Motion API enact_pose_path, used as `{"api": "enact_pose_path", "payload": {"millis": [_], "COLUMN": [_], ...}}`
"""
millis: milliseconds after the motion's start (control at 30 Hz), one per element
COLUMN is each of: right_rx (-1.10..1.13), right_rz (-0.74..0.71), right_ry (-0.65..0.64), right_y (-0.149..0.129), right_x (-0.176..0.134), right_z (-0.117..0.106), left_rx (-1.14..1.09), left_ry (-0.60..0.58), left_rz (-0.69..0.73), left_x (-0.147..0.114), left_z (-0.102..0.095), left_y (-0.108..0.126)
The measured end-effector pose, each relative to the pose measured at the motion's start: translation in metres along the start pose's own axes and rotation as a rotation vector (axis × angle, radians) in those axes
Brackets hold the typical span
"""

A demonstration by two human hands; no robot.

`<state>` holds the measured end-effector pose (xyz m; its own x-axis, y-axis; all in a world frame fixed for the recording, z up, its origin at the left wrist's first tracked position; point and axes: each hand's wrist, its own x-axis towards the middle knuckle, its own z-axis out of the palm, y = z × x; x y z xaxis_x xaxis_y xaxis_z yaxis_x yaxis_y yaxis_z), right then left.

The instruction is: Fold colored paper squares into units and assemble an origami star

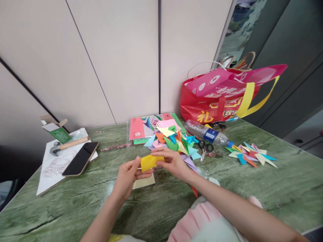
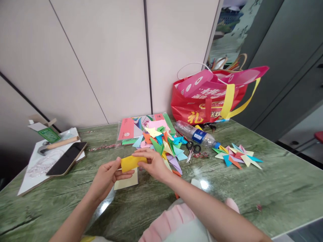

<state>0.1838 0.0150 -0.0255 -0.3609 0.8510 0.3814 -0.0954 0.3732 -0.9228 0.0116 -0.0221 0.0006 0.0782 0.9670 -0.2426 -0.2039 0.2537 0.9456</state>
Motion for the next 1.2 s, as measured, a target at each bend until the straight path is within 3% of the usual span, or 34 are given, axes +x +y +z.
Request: {"api": "enact_pose_path", "payload": {"millis": [200, 367, 533, 667, 833, 967, 1100, 1200], "right_rx": [-0.113, -0.288, -0.429, -0.606, -0.938, -1.169, -1.236, -1.187], "right_rz": [-0.033, -0.117, -0.196, -0.219, -0.264, -0.233, -0.168, -0.181], "right_ry": [0.043, 0.018, -0.003, -0.036, -0.012, -0.102, -0.203, -0.182], "right_y": [0.001, 0.0, 0.002, 0.0, -0.023, -0.058, -0.076, -0.065], "right_x": [-0.002, -0.004, -0.005, -0.004, -0.001, -0.004, -0.012, -0.015], "right_z": [0.001, 0.001, 0.001, 0.004, 0.018, 0.039, 0.055, 0.055], "left_rx": [0.031, 0.063, 0.203, 0.175, 0.011, -0.03, -0.029, -0.086], "left_ry": [-0.008, -0.058, -0.058, -0.036, 0.103, 0.163, 0.143, 0.099], "left_rz": [0.074, 0.128, 0.126, 0.165, 0.251, 0.315, 0.345, 0.343], "left_x": [0.0, 0.0, 0.002, 0.007, 0.016, 0.016, 0.011, 0.008], "left_z": [0.003, 0.001, 0.0, -0.002, -0.007, -0.007, -0.003, 0.0], "left_y": [-0.001, -0.004, -0.006, -0.013, -0.019, -0.016, -0.01, -0.008]}}
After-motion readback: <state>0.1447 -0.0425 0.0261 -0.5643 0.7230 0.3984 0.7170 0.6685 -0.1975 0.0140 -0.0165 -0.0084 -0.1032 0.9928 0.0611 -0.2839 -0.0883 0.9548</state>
